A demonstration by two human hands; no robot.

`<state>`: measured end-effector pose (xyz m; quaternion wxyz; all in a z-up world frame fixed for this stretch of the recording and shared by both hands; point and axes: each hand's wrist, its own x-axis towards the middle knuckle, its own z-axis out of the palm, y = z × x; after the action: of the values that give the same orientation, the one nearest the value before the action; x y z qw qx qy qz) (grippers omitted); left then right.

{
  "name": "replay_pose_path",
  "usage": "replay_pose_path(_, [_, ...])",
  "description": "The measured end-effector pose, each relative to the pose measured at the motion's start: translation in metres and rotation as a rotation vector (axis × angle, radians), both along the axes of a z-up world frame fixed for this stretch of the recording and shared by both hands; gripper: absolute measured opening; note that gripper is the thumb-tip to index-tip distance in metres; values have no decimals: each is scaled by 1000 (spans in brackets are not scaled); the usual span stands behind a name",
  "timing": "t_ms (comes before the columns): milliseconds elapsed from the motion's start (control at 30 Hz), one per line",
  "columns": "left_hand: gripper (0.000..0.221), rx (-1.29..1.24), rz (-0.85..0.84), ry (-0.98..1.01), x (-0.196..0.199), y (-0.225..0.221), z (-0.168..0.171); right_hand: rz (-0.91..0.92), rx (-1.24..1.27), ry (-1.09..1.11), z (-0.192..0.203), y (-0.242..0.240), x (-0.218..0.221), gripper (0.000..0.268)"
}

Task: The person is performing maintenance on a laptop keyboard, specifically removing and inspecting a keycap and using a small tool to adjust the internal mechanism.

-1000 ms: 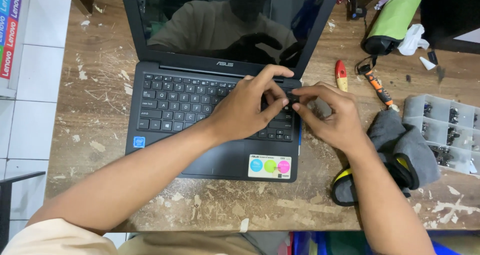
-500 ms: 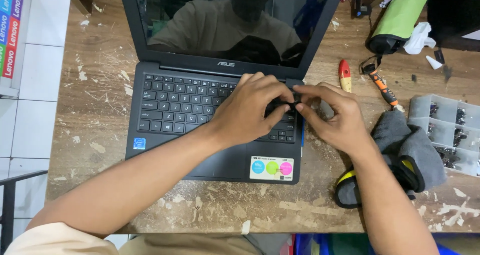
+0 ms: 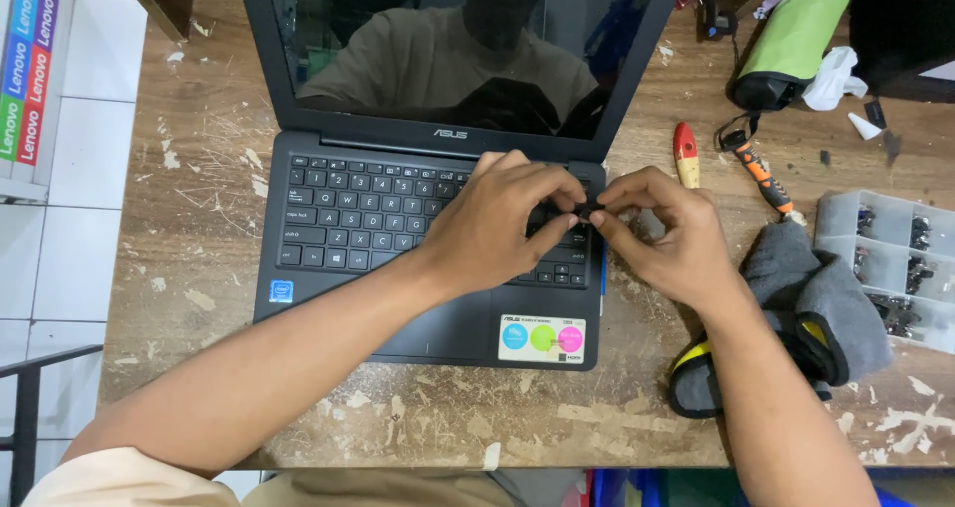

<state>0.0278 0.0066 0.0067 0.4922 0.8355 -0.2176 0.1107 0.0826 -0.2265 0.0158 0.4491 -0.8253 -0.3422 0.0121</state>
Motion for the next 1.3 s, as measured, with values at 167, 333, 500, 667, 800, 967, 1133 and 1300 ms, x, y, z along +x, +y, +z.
replay_pose_path(167, [19, -2, 6, -3, 0, 0, 0, 27, -9, 18, 16, 9, -6, 31])
replay_pose_path(333, [20, -23, 39, 11, 3, -1, -9, 38, -27, 0, 17, 9, -5, 22])
replay_pose_path(500, [19, -14, 24, 23, 3, -1, -2, 44, 16, -47, 2, 6, 2, 19])
replay_pose_path(667, [19, -21, 35, 40, 3, 2, 1, 82, 86, -60, -14, 6, 18, 17])
replay_pose_path(800, [21, 5, 26, 58, 3, 2, 2, 169, 112, -86, -15, 6, 31, 15])
replay_pose_path(967, [34, 144, -22, 33, -1, 1, 6, 200, 82, -51, -11, 3, 36, 11])
replay_pose_path(1133, [60, 278, -68, 26, 3, 4, 11, 202, 96, -30, -6, 5, 35, 7])
replay_pose_path(1300, [107, 440, -71, 73, -2, -2, 7, 204, 109, -2, -12, 1, 34, 10])
